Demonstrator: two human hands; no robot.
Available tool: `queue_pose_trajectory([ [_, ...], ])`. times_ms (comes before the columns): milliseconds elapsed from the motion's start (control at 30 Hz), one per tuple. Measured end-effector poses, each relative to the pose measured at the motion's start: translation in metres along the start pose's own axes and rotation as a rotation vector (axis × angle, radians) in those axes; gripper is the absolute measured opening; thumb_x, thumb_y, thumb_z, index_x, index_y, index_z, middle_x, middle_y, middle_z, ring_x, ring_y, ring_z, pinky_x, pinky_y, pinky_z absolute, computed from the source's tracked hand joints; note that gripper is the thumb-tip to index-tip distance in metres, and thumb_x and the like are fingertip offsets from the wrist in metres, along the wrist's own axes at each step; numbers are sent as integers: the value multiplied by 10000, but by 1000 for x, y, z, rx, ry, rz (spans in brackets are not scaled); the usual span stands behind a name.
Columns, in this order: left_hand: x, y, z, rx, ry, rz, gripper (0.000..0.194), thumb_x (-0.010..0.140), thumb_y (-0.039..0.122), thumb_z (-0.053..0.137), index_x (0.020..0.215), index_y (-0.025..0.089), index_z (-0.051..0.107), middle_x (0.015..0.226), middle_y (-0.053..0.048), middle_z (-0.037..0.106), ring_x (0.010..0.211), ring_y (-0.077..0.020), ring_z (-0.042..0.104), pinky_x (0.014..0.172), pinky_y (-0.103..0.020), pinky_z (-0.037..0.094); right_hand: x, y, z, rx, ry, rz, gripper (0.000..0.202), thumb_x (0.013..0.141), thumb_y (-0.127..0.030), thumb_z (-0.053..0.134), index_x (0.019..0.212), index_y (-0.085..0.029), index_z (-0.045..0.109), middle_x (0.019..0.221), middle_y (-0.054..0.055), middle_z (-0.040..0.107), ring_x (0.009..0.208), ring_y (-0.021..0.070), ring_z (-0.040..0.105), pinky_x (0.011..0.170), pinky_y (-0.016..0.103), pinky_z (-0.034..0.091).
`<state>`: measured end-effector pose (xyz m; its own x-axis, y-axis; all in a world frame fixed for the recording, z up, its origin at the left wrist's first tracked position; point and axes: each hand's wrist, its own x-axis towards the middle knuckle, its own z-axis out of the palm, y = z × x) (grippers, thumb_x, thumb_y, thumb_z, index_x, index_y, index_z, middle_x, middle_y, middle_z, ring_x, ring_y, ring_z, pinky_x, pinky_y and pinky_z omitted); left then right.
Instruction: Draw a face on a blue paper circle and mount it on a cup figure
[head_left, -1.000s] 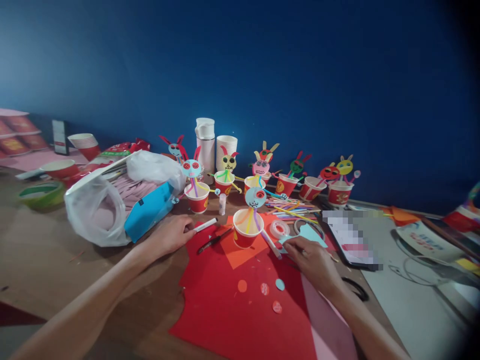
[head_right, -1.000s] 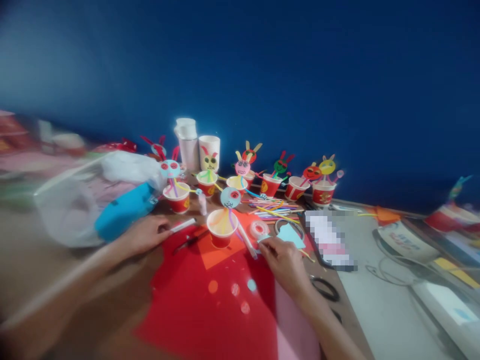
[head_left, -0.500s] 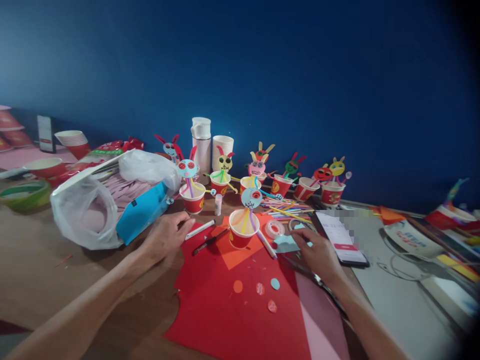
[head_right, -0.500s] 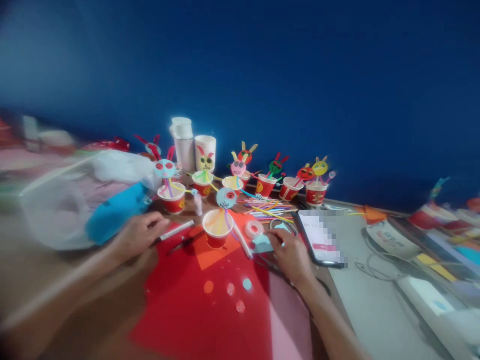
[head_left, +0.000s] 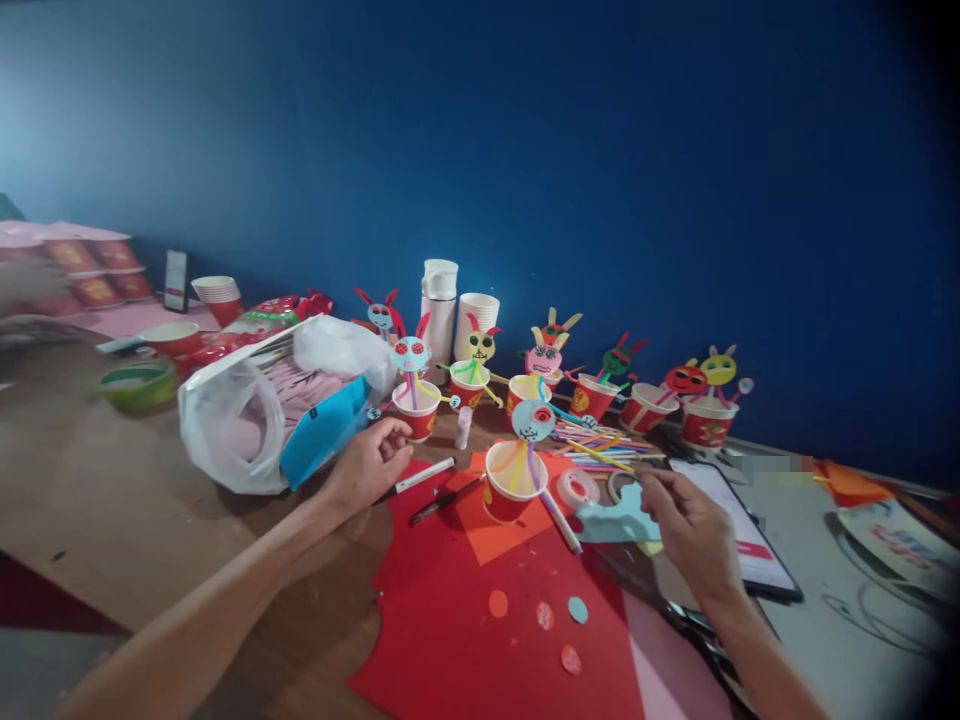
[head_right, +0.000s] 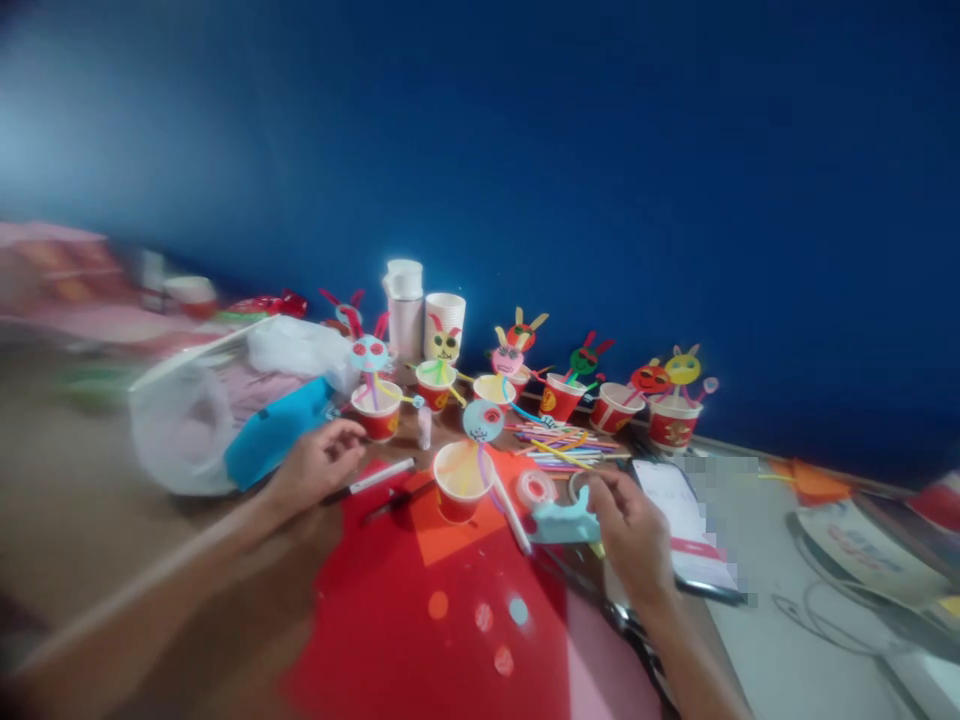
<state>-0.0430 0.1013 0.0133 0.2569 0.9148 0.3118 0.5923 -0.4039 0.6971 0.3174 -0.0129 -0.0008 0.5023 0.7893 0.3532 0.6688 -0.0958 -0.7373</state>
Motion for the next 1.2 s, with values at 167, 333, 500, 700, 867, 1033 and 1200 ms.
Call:
queue_pose_trajectory([
  [167, 18, 12, 13, 58, -149, -7, 413, 803, 345, 489, 1163, 146, 520, 966, -71, 655, 706, -148, 606, 650, -238, 467, -12, 1, 7, 29, -112, -20, 336, 817, -478, 493, 915, -184, 621, 679, 12, 592, 643, 170, 546, 608, 264, 431],
  [333, 45, 29, 41, 239, -167, 37, 412, 766, 265, 559, 1166, 171, 529, 1046, -91, 655, 926, -210, 618, 799, -276, 446, -20, 1, 11, 30, -208, -54, 328, 831, -476, 479, 914, -195, 625, 726, 18, 614, 695, 178, 570, 648, 268, 446],
  [500, 61, 38, 61, 329, -147, 76, 301, 793, 216, 496, 1079, 137, 547, 958, -129, 667, 892, -250, 624, 781, -332, 438, -27, -4, 10, 25, -246, -99, 314, 848, -463, 465, 916, -201, 624, 720, 12, 617, 700, 180, 572, 656, 276, 447],
  [700, 44, 48, 27, 270, -34, 80, 141, 818, 220, 452, 896, 160, 552, 873, -76, 666, 784, -192, 624, 719, -289, 451, -37, -15, 4, 86, -145, -157, 253, 850, -405, 496, 905, -200, 634, 714, 11, 612, 655, 161, 573, 654, 274, 452],
  [867, -31, 70, -11, -340, 11, -116, 193, 788, 324, 553, 887, 170, 494, 716, -21, 645, 611, -151, 618, 552, -236, 464, -60, -29, 8, 254, -214, -333, 167, 875, -311, 488, 912, -209, 614, 781, 24, 614, 701, 152, 589, 689, 267, 470],
  [1033, -92, 93, 22, -802, -334, -289, 160, 737, 237, 591, 818, 164, 473, 894, -45, 638, 559, -96, 586, 529, -219, 462, -84, -54, 5, 237, -654, -501, 651, 698, -494, 677, 1267, -260, 464, 1165, 78, 583, 1026, 252, 553, 872, 356, 440],
  [1200, -100, 94, 45, -723, -589, -339, 126, 753, 213, 555, 853, 169, 491, 668, 33, 579, 567, -89, 554, 524, -179, 404, -91, -75, 4, 110, -848, -387, 303, 763, -332, 649, 1057, -280, 599, 916, 0, 680, 790, 182, 600, 687, 273, 452],
])
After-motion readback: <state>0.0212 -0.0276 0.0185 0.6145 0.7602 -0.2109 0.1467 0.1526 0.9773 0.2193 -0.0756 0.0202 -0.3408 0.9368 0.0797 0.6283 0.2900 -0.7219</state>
